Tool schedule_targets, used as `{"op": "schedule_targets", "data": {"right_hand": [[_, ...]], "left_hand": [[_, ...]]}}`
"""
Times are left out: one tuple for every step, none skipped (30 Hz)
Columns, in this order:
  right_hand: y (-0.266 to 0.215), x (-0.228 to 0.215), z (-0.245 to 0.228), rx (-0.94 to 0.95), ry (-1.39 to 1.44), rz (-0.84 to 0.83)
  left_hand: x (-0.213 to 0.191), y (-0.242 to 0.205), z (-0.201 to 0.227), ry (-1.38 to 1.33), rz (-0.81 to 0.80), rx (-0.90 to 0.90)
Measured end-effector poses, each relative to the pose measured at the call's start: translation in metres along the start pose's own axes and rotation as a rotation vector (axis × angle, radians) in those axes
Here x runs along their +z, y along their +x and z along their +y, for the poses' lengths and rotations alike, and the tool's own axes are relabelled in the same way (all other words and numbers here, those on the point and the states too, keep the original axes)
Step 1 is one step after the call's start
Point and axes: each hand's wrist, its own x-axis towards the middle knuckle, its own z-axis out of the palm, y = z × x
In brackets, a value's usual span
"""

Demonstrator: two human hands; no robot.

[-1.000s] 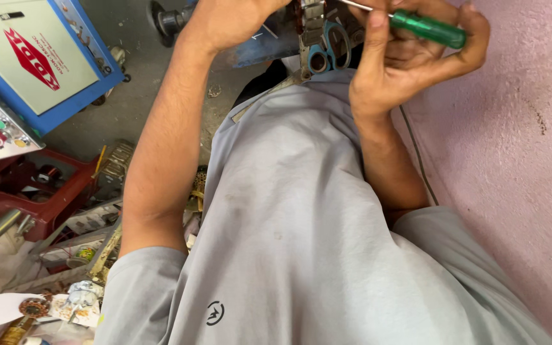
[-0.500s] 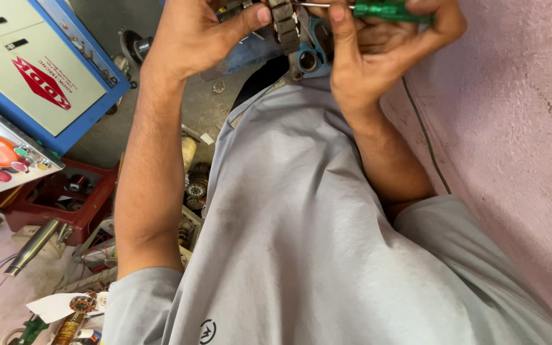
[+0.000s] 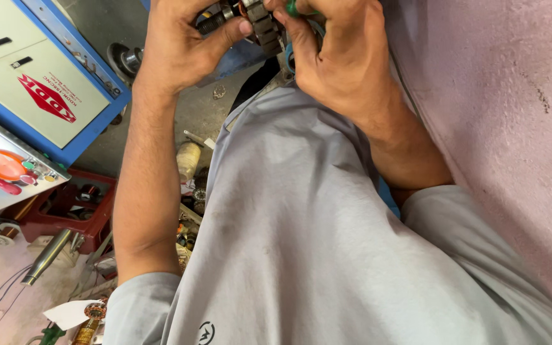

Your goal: The person repeatedly picks small white rectangular pieces from a container, trims them with scissors, and inserts them into slots on a motor armature. They use a screwdriver to adjust the armature and repeat the process several times.

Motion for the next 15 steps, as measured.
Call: {"op": "schedule_targets", "data": {"right_hand": [[-0.002, -0.002, -0.002, 0.01, 0.002, -0.013], [-0.005, 0.001, -0.004, 0.015, 0.05, 0.049], [-0.007, 0.002, -0.006, 0.016, 0.089, 0.115], [-0.006, 0.004, -0.006, 0.024, 0.137, 0.216], [-0.006, 0.006, -0.006, 0.027, 0.185, 0.318], [-0.007, 0.007, -0.007, 0.056, 0.208, 0.378], [-0.007, 0.009, -0.006, 0.067, 0.221, 0.4], [-0.008, 0.011, -0.006, 0.082, 0.229, 0.423], [-0.006, 0.014, -0.005, 0.078, 0.226, 0.408], [-0.003, 0.016, -0.003, 0.052, 0.206, 0.378], [0.001, 0.018, -0.001, 0.025, 0.186, 0.349], [0.003, 0.019, 0.0, -0.014, 0.151, 0.297], [0.005, 0.017, 0.002, -0.042, 0.096, 0.259], [0.007, 0.017, 0.004, -0.07, 0.044, 0.223], [0.007, 0.014, 0.006, -0.087, -0.028, 0.2]], "left_hand": [[0.0, -0.002, 0.001, -0.042, -0.002, -0.064], [-0.001, -0.005, 0.002, -0.083, -0.006, -0.131], [-0.002, -0.005, 0.002, -0.123, -0.01, -0.198], [-0.003, -0.003, 0.0, -0.129, -0.003, -0.153], [-0.004, -0.001, -0.002, -0.135, 0.004, -0.107], [-0.004, -0.003, 0.0, -0.141, 0.012, -0.071], [-0.003, -0.005, 0.001, -0.135, 0.01, -0.147], [-0.001, -0.006, 0.002, -0.135, 0.004, -0.222], [0.0, -0.007, 0.004, -0.134, -0.002, -0.297], [0.0, -0.004, 0.003, -0.129, 0.006, -0.234], [0.0, -0.001, 0.003, -0.123, 0.013, -0.171], [0.0, 0.0, 0.003, -0.118, 0.021, -0.11], [-0.001, 0.0, 0.004, -0.109, 0.015, -0.132], [-0.001, 0.0, 0.004, -0.101, 0.008, -0.156], [-0.002, 0.0, 0.005, -0.093, 0.001, -0.181]]}}
